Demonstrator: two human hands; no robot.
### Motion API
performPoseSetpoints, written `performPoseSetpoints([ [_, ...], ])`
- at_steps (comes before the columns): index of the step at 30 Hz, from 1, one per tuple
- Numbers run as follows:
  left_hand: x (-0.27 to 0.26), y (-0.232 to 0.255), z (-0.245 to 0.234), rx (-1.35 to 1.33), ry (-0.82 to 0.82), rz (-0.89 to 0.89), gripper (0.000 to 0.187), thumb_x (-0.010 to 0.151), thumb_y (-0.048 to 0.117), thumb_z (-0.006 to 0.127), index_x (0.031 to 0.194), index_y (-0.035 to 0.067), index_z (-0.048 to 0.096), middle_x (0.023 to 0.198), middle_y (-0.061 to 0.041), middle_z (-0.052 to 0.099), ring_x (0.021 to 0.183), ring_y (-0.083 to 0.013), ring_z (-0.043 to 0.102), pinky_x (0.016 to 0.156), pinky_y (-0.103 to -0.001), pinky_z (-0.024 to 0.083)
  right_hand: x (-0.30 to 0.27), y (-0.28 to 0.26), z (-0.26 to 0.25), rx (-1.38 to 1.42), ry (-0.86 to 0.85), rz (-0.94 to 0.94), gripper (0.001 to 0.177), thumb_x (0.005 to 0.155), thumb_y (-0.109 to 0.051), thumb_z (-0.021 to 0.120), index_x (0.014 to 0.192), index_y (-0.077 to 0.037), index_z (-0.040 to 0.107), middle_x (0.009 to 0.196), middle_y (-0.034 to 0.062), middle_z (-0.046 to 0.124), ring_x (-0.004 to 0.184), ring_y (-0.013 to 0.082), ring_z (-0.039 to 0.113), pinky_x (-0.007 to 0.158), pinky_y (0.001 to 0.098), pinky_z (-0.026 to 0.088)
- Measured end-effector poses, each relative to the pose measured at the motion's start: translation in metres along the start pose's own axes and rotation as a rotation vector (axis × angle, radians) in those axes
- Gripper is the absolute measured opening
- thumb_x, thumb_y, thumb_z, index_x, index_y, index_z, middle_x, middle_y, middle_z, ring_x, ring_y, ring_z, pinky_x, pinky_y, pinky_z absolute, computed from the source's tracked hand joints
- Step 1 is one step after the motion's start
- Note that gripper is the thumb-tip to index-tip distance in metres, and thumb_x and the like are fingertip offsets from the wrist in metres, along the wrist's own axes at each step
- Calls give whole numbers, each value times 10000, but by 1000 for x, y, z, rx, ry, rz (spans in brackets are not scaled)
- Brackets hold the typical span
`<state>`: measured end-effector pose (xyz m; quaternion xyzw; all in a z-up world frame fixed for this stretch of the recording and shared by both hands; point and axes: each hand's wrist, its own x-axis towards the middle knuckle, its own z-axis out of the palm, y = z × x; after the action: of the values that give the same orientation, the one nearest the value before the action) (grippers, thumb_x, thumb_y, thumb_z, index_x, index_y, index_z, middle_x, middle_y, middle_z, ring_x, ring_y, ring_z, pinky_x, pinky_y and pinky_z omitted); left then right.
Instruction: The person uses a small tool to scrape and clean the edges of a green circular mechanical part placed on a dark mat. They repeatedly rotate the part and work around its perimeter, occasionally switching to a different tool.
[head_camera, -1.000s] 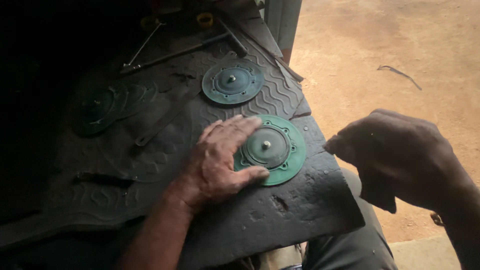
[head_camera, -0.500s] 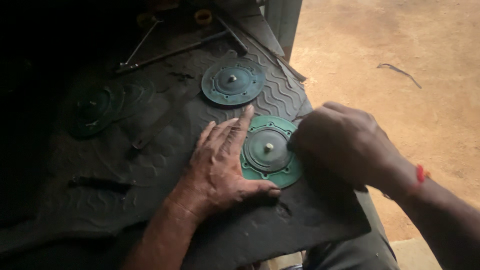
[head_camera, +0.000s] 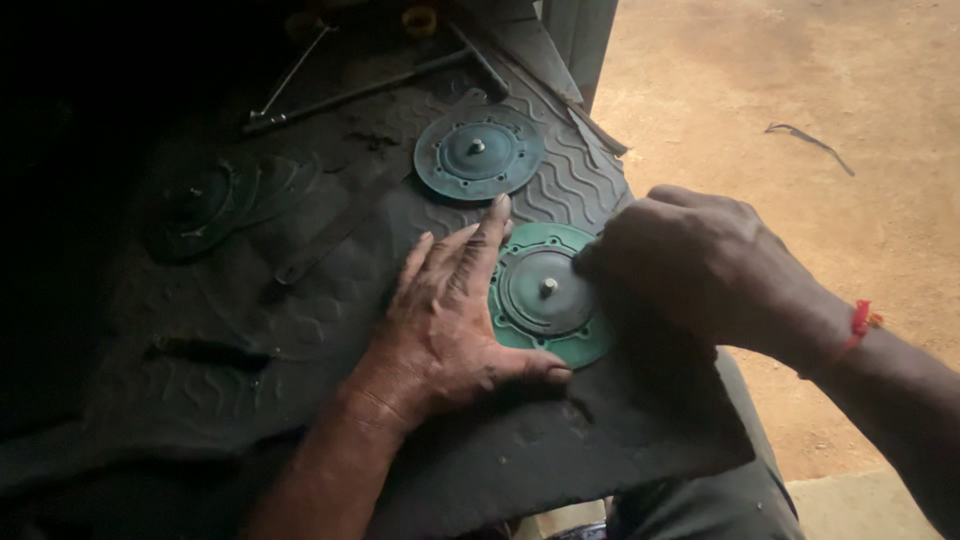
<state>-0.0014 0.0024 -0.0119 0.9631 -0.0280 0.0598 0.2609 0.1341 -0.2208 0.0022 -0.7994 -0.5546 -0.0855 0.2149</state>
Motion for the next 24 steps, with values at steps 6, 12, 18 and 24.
performPoseSetpoints([
  [6, 1, 5, -3, -23, -35, -32, 1531, 523, 776, 848, 1636, 127, 21, 1603, -172, 380, 1505, -325, 339, 1253, -525, 103, 29, 7, 30, -108, -37, 2, 98, 892, -245, 754, 907, -150, 736, 881, 37, 694, 817, 203, 649, 694, 345, 574],
  [12, 4, 4, -1, -19, -64, -108, 1603, 479, 779, 859, 1616, 140, -73, 1596, -149, 382, 1493, -330, 315, 1237, -537, 71, 51, -10, 22, -179, -30, -334, 130, 823, -198, 733, 932, -130, 721, 972, 30, 680, 894, 206, 627, 737, 338, 551],
  [18, 5, -1, 2, 3, -34, -51, 1602, 496, 766, 884, 1618, 115, -56, 1600, -167, 380, 1502, -346, 308, 1239, -541, 104, 61, -20, -2, -306, -84, -335, 116, 798, -225, 742, 913, -211, 752, 889, 3, 672, 830, 196, 624, 741, 335, 552],
  [24, 3, 8, -4, -40, -28, -80, 1616, 461, 714, 899, 1602, 85, -58, 1581, -140, 412, 1483, -313, 329, 1234, -547, 96, 54, -23, 16, 49, -48, -300, 186, 839, -184, 749, 1017, -142, 714, 1010, 32, 679, 952, 183, 646, 808, 318, 554],
])
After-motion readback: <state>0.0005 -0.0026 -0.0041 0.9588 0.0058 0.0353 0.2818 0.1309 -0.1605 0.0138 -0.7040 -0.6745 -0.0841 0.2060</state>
